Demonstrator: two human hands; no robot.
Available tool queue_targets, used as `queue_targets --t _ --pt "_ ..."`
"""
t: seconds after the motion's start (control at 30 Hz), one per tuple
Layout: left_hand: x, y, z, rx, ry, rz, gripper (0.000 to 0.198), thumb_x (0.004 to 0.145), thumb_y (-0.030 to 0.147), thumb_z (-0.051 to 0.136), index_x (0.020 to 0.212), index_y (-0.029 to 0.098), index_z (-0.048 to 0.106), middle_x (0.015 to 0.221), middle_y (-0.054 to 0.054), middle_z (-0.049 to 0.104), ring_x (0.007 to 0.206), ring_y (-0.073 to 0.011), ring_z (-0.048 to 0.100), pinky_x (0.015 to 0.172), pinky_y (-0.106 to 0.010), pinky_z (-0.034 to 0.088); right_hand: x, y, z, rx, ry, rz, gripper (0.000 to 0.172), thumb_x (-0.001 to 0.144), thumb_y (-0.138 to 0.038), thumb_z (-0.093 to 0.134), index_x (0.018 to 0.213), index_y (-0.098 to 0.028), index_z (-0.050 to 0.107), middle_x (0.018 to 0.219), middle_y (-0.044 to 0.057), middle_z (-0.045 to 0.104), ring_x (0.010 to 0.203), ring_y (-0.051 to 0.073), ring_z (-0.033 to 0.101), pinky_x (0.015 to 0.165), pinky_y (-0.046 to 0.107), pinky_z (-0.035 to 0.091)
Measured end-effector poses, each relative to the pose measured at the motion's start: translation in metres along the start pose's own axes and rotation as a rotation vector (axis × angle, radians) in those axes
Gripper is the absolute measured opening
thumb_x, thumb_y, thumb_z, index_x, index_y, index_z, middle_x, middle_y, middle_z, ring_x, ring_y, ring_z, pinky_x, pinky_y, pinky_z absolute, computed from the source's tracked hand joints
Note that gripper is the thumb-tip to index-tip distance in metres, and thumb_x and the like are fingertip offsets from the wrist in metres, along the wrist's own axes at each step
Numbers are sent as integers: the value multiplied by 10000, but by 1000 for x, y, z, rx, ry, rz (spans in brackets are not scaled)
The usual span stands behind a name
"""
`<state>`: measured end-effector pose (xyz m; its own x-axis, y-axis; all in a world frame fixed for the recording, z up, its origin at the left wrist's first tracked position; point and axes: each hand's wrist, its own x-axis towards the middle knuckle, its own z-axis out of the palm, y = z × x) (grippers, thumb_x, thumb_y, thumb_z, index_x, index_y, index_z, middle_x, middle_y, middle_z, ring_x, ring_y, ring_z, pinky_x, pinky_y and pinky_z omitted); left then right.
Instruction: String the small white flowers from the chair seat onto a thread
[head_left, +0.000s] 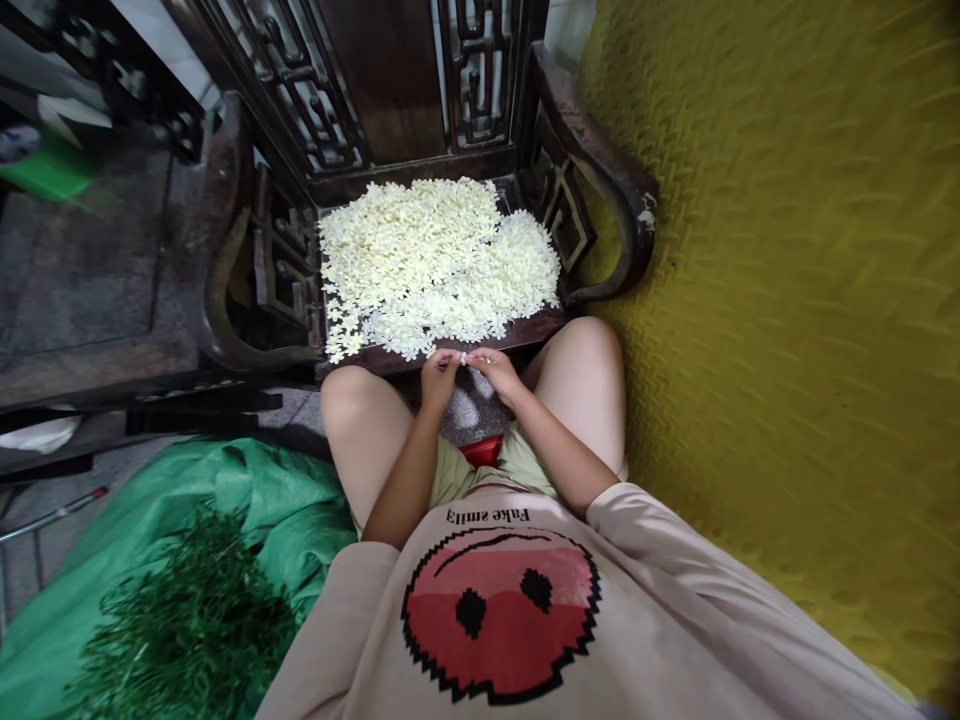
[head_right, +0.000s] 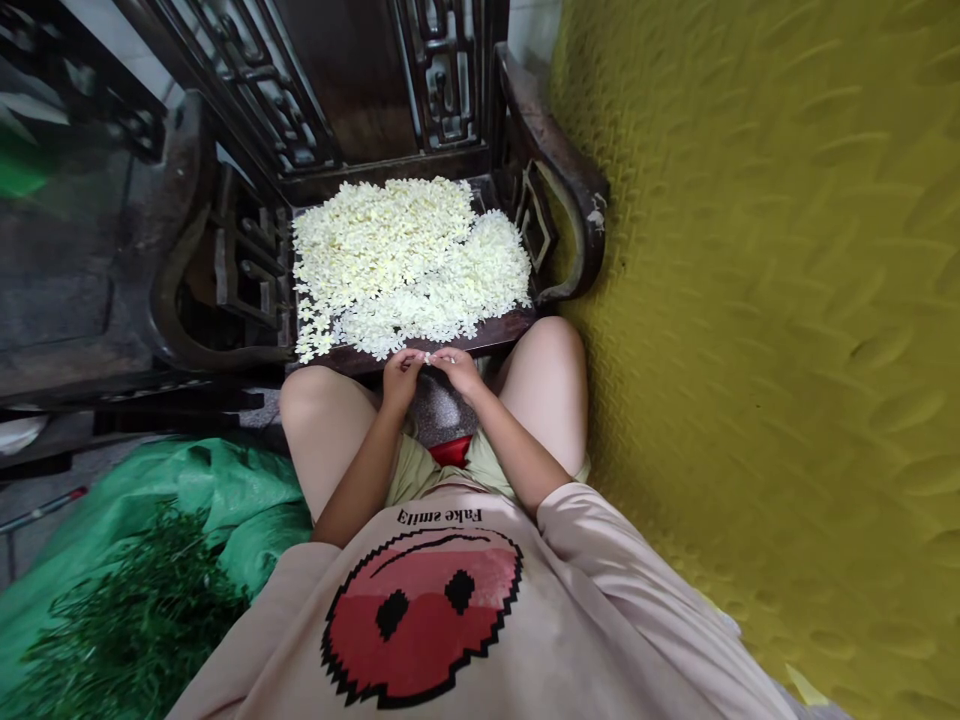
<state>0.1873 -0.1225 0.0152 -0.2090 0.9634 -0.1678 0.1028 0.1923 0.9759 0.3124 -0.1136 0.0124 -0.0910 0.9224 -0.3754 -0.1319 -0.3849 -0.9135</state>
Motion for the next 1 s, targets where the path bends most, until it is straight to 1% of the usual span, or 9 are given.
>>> queue_targets --t 0.17,0.3,0.4,0.6,0.83,1.0 --pt "1 -2 2 -72 -23 -68 211 646 358 677 728 163 664 745 -38 656 717 -156 575 732 -286 419 -2 -4 0 60 8 48 294 575 -434 691 701 -179 619 598 -28 515 549 82 365 527 227 251" --pt "2 -4 2 -155 -63 -208 296 594 394 710 765 154 681 736 -41 664 702 -155 571 719 -301 427 -1 -4 0 64 6 23 301 565 -435 694 702 -178 619 586 -32 502 562 86 375 529 228 256" --pt "2 -5 2 -157 -73 -287 307 582 401 720 754 149 688 690 -31 650 666 -142 552 686 -293 418 0 -4 0 70 4 -11 297 569 -431 694 694 -174 611 585 -31 496 580 92 393 538 228 264" --pt "2 -1 1 -147 -73 -315 260 563 368 735 689 144 693 627 -13 627 636 -123 521 683 -275 398 1 -1 -1 37 40 -36 308 572 -438 692 698 -171 603 562 -41 459 571 92 384 540 228 270" --pt "0 3 1 -219 -60 -367 290 509 375 767 668 145 691 630 -19 636 677 -137 533 710 -279 394 4 3 -3 7 68 -69 268 589 -410 689 681 -169 618 518 -58 386 518 79 315 526 234 242" --pt "-1 2 0 -242 -81 -335 283 503 372 770 650 144 687 636 -21 640 679 -138 538 720 -281 391 4 6 -1 -12 62 -77 289 594 -431 681 710 -173 622 559 -46 436 537 82 341 546 236 259"
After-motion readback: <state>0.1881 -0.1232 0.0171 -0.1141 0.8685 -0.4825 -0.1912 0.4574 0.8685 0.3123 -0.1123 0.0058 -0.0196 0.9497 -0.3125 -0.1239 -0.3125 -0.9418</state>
